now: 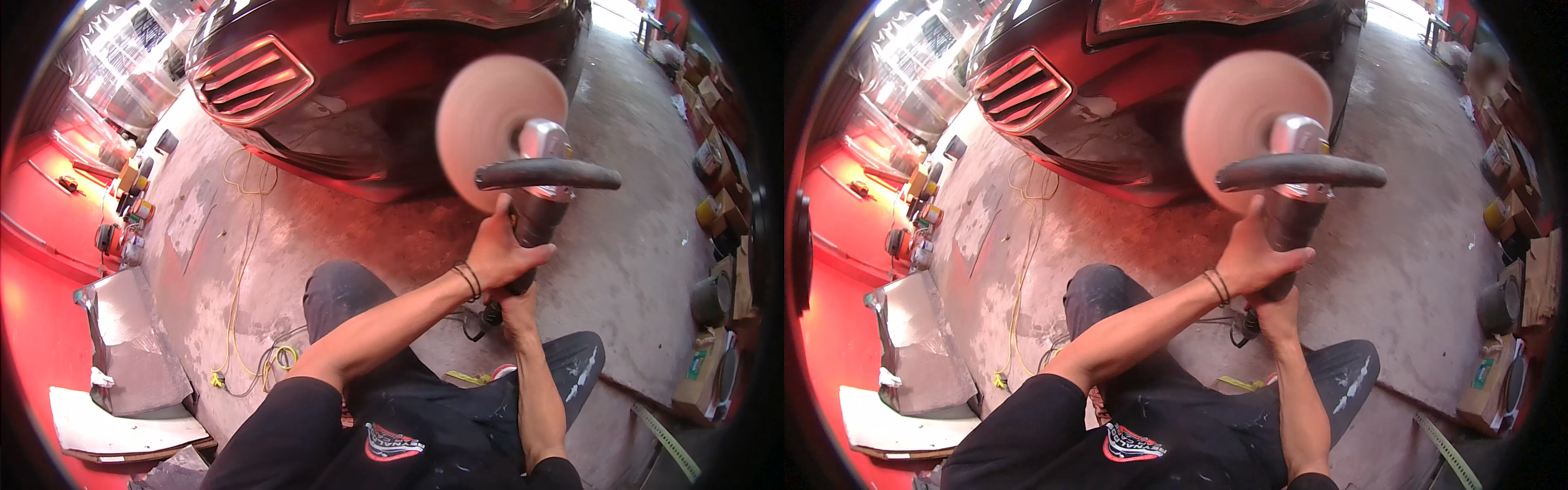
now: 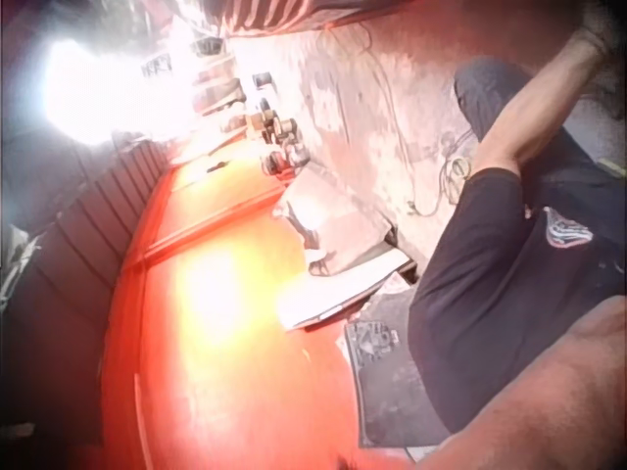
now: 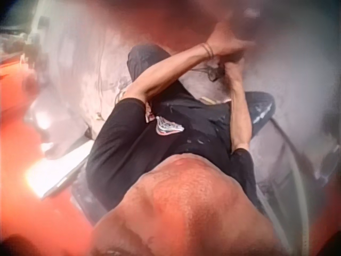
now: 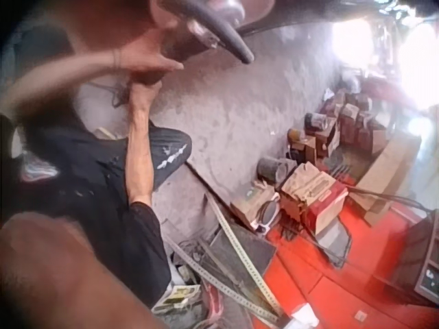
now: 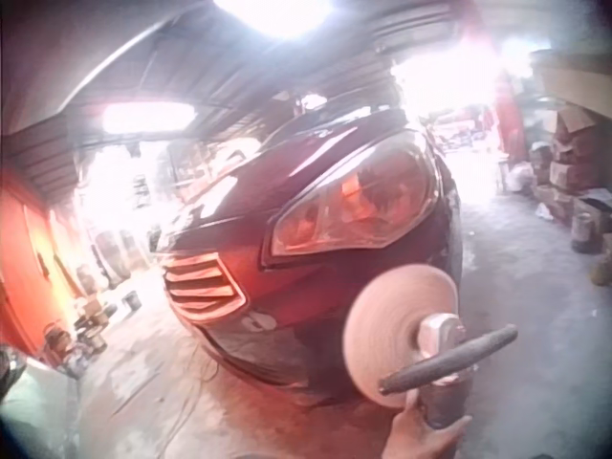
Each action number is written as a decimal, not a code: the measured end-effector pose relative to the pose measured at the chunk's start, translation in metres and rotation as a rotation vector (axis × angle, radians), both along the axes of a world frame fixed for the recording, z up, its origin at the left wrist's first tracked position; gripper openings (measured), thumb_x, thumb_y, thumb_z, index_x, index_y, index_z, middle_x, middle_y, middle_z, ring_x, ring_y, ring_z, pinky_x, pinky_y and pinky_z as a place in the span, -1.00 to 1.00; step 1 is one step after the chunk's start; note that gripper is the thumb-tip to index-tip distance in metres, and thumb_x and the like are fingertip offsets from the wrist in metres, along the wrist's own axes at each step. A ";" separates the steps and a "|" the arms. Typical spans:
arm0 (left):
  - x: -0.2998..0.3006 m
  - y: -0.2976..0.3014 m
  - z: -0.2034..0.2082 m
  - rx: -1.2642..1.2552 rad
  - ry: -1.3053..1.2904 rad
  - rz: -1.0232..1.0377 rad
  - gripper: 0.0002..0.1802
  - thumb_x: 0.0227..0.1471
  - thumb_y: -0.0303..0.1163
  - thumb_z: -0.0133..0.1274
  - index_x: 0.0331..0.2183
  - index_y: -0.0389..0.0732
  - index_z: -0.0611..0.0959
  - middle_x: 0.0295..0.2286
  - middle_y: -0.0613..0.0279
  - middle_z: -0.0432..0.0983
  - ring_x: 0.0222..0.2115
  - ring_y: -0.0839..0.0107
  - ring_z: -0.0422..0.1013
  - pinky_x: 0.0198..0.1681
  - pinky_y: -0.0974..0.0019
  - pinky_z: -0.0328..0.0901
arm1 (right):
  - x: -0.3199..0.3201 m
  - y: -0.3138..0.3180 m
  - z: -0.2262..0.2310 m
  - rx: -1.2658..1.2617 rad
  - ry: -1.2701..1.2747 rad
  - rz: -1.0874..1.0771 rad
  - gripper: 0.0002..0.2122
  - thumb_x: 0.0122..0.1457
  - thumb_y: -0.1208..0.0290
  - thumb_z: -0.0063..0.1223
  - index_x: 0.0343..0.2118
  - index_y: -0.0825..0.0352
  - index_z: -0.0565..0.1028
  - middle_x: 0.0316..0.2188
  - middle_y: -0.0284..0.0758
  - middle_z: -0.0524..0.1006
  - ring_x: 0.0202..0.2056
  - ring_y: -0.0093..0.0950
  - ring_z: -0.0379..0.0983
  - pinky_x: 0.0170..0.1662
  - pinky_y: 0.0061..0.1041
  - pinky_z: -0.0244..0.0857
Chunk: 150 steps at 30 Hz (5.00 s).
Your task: The person sits on the floor and uses a rotary polisher with a buffing pad to polish the front bumper of a dark red car. They periodically stop to apply more compound from a small container and continue buffing the bumper surface.
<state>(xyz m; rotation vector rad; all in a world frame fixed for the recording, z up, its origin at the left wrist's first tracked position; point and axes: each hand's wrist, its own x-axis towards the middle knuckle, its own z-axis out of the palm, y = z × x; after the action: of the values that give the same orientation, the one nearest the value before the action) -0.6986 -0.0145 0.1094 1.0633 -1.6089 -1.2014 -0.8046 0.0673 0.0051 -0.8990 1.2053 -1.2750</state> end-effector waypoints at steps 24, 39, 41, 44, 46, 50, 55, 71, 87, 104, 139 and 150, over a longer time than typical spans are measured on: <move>0.070 0.043 -0.045 0.045 0.499 0.386 -0.56 0.09 -0.47 0.42 -0.02 -0.36 0.64 -0.16 0.03 0.71 -0.16 0.17 0.70 -0.01 0.08 0.59 | 0.037 -0.008 0.022 -0.230 0.548 0.130 -0.65 -0.04 0.30 0.41 -0.21 0.30 0.56 -0.40 0.01 0.69 -0.28 0.09 0.67 -0.19 0.00 0.53; -0.059 0.014 0.007 0.019 -0.204 0.156 -0.16 -0.07 -0.12 0.56 0.00 -0.33 0.38 -0.15 -0.10 0.72 -0.14 0.16 0.70 -0.03 0.11 0.56 | -0.049 0.001 -0.008 0.010 -0.082 -0.009 -0.86 0.11 0.50 0.45 -0.31 0.37 0.66 -0.50 -0.35 0.64 -0.51 -0.53 0.56 -0.44 -0.44 0.43; -0.082 0.008 -0.004 -0.046 -0.217 0.153 -0.14 -0.08 -0.07 0.55 -0.02 -0.31 0.34 -0.23 -0.12 0.72 -0.20 0.04 0.71 -0.09 0.03 0.56 | -0.069 0.004 0.001 0.040 -0.173 -0.064 -0.89 0.09 0.53 0.42 -0.39 0.36 0.64 -0.58 -0.37 0.58 -0.58 -0.56 0.50 -0.53 -0.48 0.34; -0.104 -0.002 -0.001 -0.039 -0.247 0.114 -0.09 -0.09 -0.03 0.53 0.01 -0.33 0.33 -0.19 -0.19 0.70 -0.16 -0.08 0.70 -0.04 0.00 0.55 | -0.102 -0.001 0.014 0.029 -0.186 -0.025 -0.91 0.08 0.51 0.37 -0.41 0.35 0.63 -0.59 -0.39 0.57 -0.59 -0.52 0.50 -0.52 -0.46 0.36; -0.116 -0.009 0.004 -0.067 -0.292 0.098 -0.12 -0.08 -0.02 0.50 -0.01 -0.30 0.31 -0.27 -0.20 0.69 -0.23 -0.15 0.69 -0.10 -0.06 0.55 | -0.115 -0.005 0.028 0.058 -0.248 0.014 -0.92 0.05 0.52 0.28 -0.41 0.37 0.60 -0.59 -0.33 0.55 -0.62 -0.46 0.49 -0.52 -0.41 0.39; -0.133 -0.021 0.013 0.095 0.073 0.025 -0.25 -0.12 -0.11 0.56 -0.07 -0.32 0.49 -0.28 0.01 0.71 -0.25 0.19 0.68 -0.12 0.10 0.55 | -0.139 -0.019 0.047 0.082 -0.297 0.027 -0.91 0.00 0.55 0.22 -0.40 0.39 0.58 -0.60 -0.27 0.54 -0.62 -0.39 0.50 -0.52 -0.35 0.41; -0.141 -0.041 0.040 0.093 0.253 -0.060 -0.37 -0.05 -0.21 0.55 -0.08 -0.33 0.58 -0.24 0.15 0.68 -0.23 0.38 0.60 -0.11 0.20 0.53 | -0.146 -0.037 0.074 0.037 -0.255 0.031 -0.88 -0.04 0.56 0.19 -0.39 0.39 0.57 -0.60 -0.24 0.53 -0.61 -0.35 0.51 -0.52 -0.33 0.41; -0.128 -0.006 0.045 0.136 0.618 -0.140 -0.49 0.00 -0.27 0.48 -0.08 -0.27 0.63 -0.24 0.23 0.64 -0.22 0.42 0.57 -0.12 0.23 0.50 | -0.142 0.011 0.157 0.148 0.255 -0.068 -0.86 -0.09 0.59 0.20 -0.39 0.39 0.57 -0.59 -0.29 0.54 -0.63 -0.42 0.49 -0.55 -0.41 0.36; -0.095 0.012 0.032 0.118 0.689 -0.012 -0.41 -0.02 -0.27 0.53 -0.02 -0.27 0.62 -0.20 0.25 0.66 -0.18 0.39 0.58 -0.05 0.22 0.50 | -0.109 0.016 0.128 0.044 0.266 -0.020 -0.85 -0.06 0.55 0.30 -0.38 0.37 0.60 -0.57 -0.39 0.55 -0.57 -0.55 0.48 -0.53 -0.47 0.29; -0.104 -0.008 -0.037 0.112 0.498 -0.088 -0.52 -0.01 -0.27 0.51 -0.11 -0.28 0.68 -0.26 0.26 0.69 -0.25 0.43 0.61 -0.11 0.25 0.52 | -0.129 -0.007 0.016 0.037 0.201 -0.018 -0.85 0.01 0.53 0.36 -0.32 0.34 0.66 -0.53 -0.42 0.60 -0.55 -0.54 0.51 -0.48 -0.44 0.36; 0.007 0.029 -0.049 0.194 0.338 0.116 -0.52 0.02 -0.30 0.47 -0.07 -0.33 0.71 -0.18 0.16 0.73 -0.17 0.35 0.65 -0.01 0.22 0.53 | -0.011 0.004 -0.019 -0.173 0.175 0.073 -0.68 0.08 0.51 0.39 -0.07 0.39 0.65 -0.28 -0.28 0.73 -0.21 -0.46 0.65 -0.08 -0.38 0.51; -0.091 -0.039 -0.005 0.195 0.166 -0.081 -0.50 -0.11 -0.20 0.52 -0.19 -0.30 0.72 -0.33 0.23 0.73 -0.30 0.43 0.64 -0.15 0.25 0.54 | -0.071 -0.026 -0.003 -0.058 0.028 -0.174 -0.87 0.24 0.39 0.30 -0.29 0.36 0.65 -0.53 -0.41 0.61 -0.55 -0.54 0.54 -0.49 -0.43 0.37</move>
<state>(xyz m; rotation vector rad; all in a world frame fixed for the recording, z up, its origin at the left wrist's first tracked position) -0.7895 -0.0535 0.1041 0.9968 -1.4406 -1.4846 -0.8760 0.0411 0.0021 -0.8706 1.2970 -1.4470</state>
